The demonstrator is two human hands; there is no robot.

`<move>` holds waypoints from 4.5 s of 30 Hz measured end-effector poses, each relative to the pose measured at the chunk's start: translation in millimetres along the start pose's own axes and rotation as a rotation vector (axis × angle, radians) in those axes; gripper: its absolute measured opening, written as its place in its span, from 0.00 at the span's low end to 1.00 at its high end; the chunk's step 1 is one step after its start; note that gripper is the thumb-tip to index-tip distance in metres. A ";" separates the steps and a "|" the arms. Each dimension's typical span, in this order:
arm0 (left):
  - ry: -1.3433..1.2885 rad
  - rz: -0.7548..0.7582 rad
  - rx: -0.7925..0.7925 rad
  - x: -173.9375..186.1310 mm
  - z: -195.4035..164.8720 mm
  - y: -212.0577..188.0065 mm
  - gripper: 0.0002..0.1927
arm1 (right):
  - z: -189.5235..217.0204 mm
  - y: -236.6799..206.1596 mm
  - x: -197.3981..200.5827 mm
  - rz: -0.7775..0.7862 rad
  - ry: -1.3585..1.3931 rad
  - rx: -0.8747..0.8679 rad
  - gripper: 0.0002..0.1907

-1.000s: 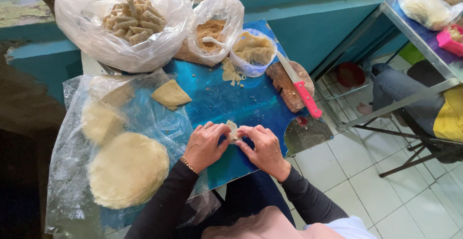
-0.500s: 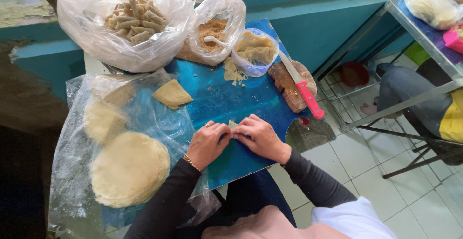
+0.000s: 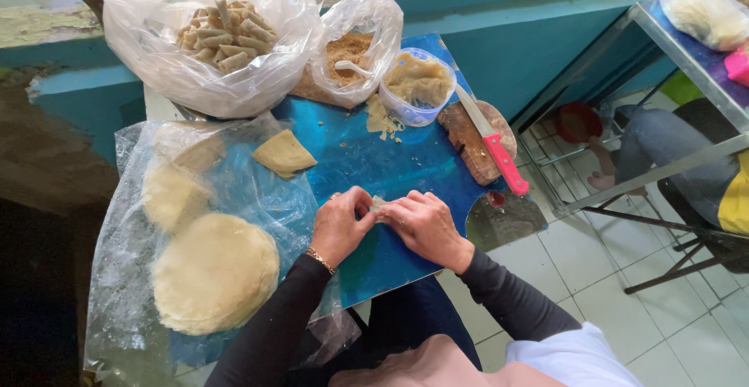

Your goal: The person sits at a small blue table and folds triangular pastry wrappers around a filling by hand, pinching the edges closed and placing the finished filled pastry into a plastic-lined container with others. They take filling from a bag and wrappers from a stack, repeating the folding cycle.

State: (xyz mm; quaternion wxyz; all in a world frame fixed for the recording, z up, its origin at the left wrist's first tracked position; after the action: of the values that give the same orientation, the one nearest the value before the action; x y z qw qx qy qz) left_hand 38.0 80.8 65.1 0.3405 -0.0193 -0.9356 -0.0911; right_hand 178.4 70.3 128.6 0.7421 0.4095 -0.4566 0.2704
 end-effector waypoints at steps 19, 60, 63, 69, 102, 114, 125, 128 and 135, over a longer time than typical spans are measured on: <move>0.109 -0.038 -0.148 9.8 -18.3 -6.5 0.03 | -21.7 11.7 -7.4 0.129 0.189 -0.105 0.10; 0.008 -0.392 -0.032 71.3 -14.0 -19.6 0.07 | -41.6 86.1 2.3 0.218 0.046 -0.071 0.15; 0.024 -0.371 -0.014 69.1 -13.3 -17.7 0.07 | -40.4 137.2 50.0 -0.081 0.153 0.142 0.08; 0.073 -0.324 0.038 61.5 -3.3 -14.3 0.06 | -22.8 280.3 89.6 -0.379 -0.085 0.235 0.11; 0.588 -0.490 0.150 92.6 18.0 -14.8 0.18 | -145.5 170.9 -145.1 0.173 1.426 -0.568 0.11; 0.190 -0.254 -0.182 66.1 -0.8 -8.2 0.06 | 19.8 25.5 -11.6 0.283 -0.231 0.236 0.23; 0.281 -0.025 -0.309 43.0 -19.0 -11.2 0.03 | -55.4 20.3 28.1 -0.111 -0.113 -0.085 0.15; 0.273 -0.042 -0.308 44.8 -19.1 -12.7 0.04 | -136.3 47.5 50.1 -0.094 -0.243 -0.310 0.23; 0.266 -0.076 -0.303 50.2 -20.4 -12.6 0.06 | -216.5 100.0 -0.5 0.212 -0.322 -0.313 0.28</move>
State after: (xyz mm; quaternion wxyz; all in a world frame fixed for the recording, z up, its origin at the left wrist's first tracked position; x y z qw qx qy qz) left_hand 11.2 63.4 110.6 0.4506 -0.0229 -0.8580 -0.2453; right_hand 199.4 307.1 110.6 0.6817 0.2772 -0.6455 0.2042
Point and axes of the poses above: each hand's wrist, its own y-axis towards the middle knuckle, its own x-axis out of the back of the hand, z = x × y, the point moved 9 cm from there along y, towards the middle knuckle, and after that the axes turned 9 degrees about z, right-handed, at the moved point
